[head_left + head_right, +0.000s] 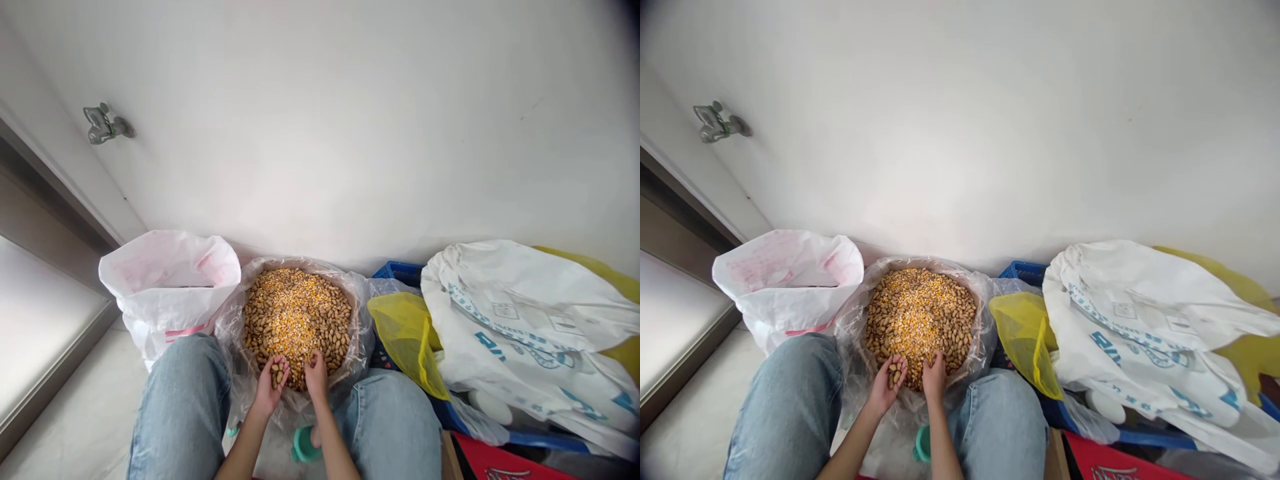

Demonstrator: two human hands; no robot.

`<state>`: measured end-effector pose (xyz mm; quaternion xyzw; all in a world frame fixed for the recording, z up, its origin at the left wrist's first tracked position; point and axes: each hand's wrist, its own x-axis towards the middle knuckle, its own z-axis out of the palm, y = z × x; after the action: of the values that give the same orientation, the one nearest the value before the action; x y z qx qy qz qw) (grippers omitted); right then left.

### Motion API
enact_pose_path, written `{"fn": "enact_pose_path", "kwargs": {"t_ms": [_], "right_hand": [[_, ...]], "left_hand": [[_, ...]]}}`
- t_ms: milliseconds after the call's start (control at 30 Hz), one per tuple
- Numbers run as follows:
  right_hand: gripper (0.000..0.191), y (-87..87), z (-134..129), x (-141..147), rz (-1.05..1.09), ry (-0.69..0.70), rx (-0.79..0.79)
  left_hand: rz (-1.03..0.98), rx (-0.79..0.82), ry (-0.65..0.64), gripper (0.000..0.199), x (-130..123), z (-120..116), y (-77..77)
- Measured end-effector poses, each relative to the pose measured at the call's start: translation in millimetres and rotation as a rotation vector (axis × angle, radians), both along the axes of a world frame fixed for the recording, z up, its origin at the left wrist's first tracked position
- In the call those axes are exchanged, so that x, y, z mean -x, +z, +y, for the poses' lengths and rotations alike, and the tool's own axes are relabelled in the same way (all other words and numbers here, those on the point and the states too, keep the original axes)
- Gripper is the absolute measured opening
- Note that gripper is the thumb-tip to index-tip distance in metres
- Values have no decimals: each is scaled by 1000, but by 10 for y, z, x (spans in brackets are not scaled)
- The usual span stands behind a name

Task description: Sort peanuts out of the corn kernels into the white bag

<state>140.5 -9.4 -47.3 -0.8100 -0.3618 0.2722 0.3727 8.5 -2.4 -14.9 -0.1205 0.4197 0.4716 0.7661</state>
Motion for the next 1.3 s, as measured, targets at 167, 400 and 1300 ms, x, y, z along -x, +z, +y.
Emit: {"fn": "enact_pose_path", "kwargs": {"t_ms": [167,400,1300], "right_hand": [[22,-47,121,-45,-113,46,209],[19,191,0,107,47,182,57],[18,123,226,-284,-197,131,352]], "left_hand": [[1,-7,4,10,11,-30,22],[1,-7,17,11,-11,-15,-2],[28,8,-1,10,-8,-29,51]]}}
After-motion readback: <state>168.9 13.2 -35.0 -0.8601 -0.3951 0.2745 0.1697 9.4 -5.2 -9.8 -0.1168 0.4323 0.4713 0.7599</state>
